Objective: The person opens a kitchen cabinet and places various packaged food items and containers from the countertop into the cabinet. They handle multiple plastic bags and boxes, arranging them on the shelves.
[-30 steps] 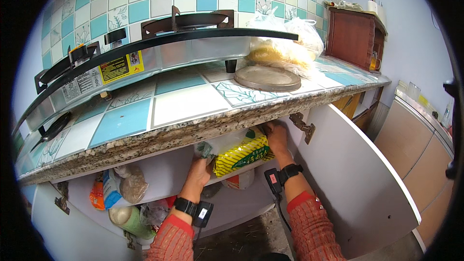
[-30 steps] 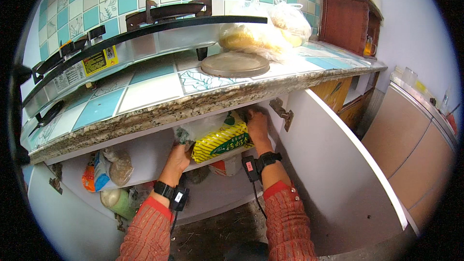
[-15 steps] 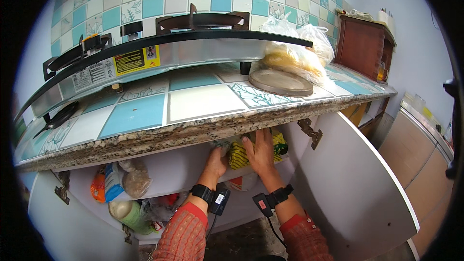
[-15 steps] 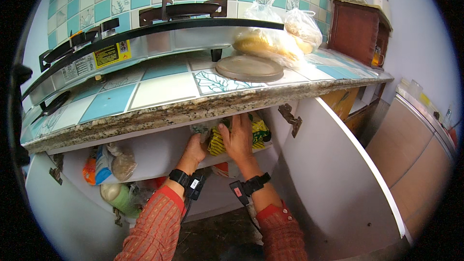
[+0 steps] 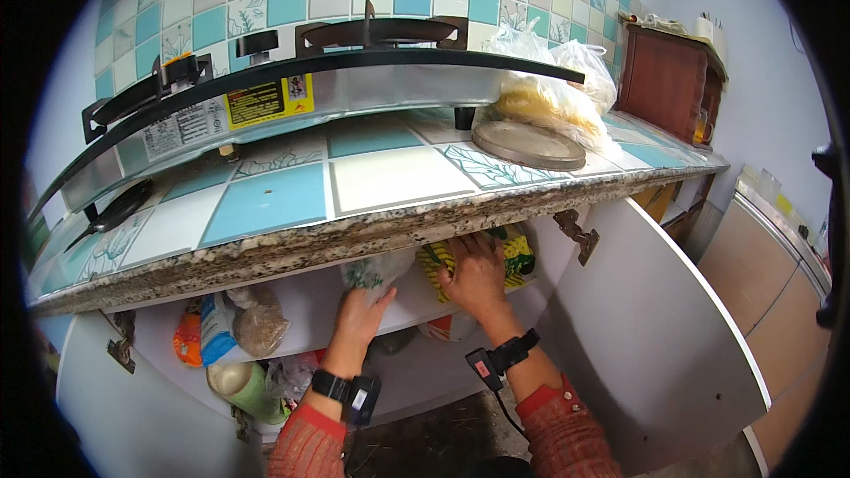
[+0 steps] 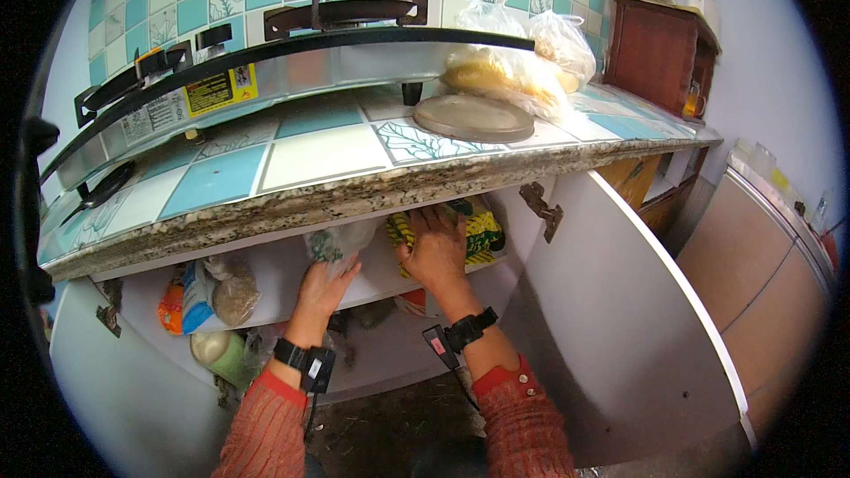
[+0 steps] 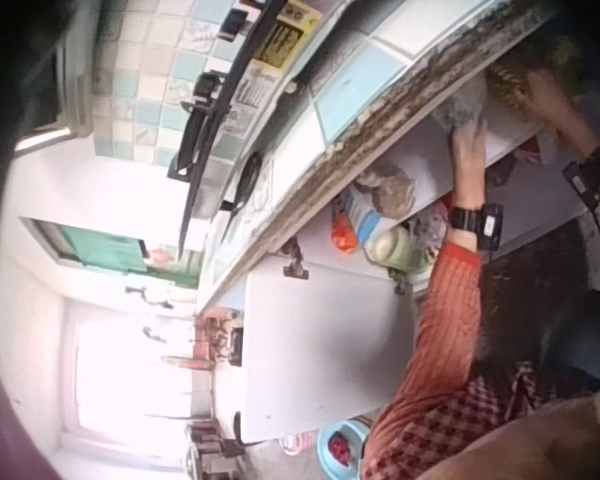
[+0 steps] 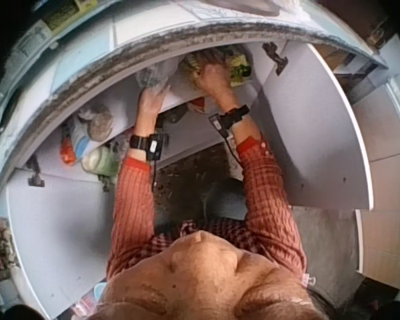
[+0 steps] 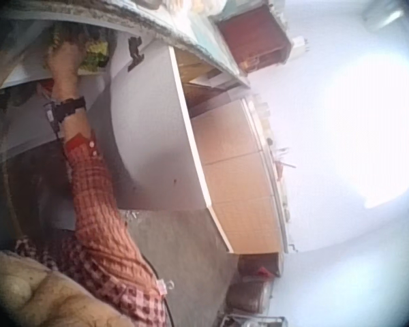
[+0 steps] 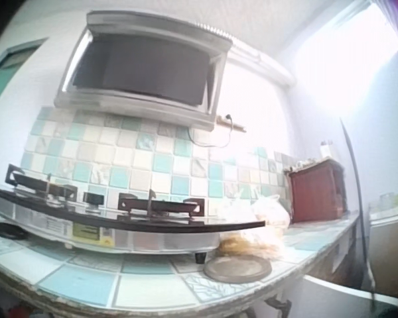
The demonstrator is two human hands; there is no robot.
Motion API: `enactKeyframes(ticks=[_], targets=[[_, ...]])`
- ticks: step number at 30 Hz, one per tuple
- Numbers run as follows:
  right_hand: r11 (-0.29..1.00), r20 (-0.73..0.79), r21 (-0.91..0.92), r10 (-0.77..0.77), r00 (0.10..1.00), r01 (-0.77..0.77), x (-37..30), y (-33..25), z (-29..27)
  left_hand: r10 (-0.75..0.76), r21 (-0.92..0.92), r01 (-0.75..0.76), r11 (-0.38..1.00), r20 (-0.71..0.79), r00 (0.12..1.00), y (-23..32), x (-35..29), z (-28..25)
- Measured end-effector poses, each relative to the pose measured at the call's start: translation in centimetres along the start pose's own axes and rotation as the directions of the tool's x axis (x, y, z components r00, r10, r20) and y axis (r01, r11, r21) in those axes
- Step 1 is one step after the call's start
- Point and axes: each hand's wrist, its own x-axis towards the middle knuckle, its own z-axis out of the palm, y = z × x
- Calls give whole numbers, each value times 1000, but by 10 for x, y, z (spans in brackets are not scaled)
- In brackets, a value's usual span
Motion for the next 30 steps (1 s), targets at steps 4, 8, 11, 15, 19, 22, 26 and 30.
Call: enactKeyframes(ticks=[4,8,11,15,19,22,26,30], targets=[[989,155,-150,28,987,-5,0,-7,-8,-145,-272,78,959,-235,961,41,-48,3],[998,30,-17,-65,997,65,-14,-26,-37,-141,-147,95,985,-346,928,63,-63,22],[968,46,195,-170,984,158,-30,-53,-73,0,11,4,1000,-407,914,61,-54,25],[872,-213,403,-208,955,280,-31,-87,-121,496,883,-174,436,-74,865,43,-28,23],[858,-321,443,-120,939,261,-18,-91,-166,276,958,-139,253,66,959,29,-30,21],[859,-426,418,-103,899,296,-3,-86,-184,378,931,-156,331,21,926,27,-30,21],[897,-568,337,-48,822,285,7,-76,-201,492,961,-60,271,-84,867,26,-29,21],[948,-689,298,135,713,108,41,-33,-231,428,997,33,76,-62,902,30,-20,17]])
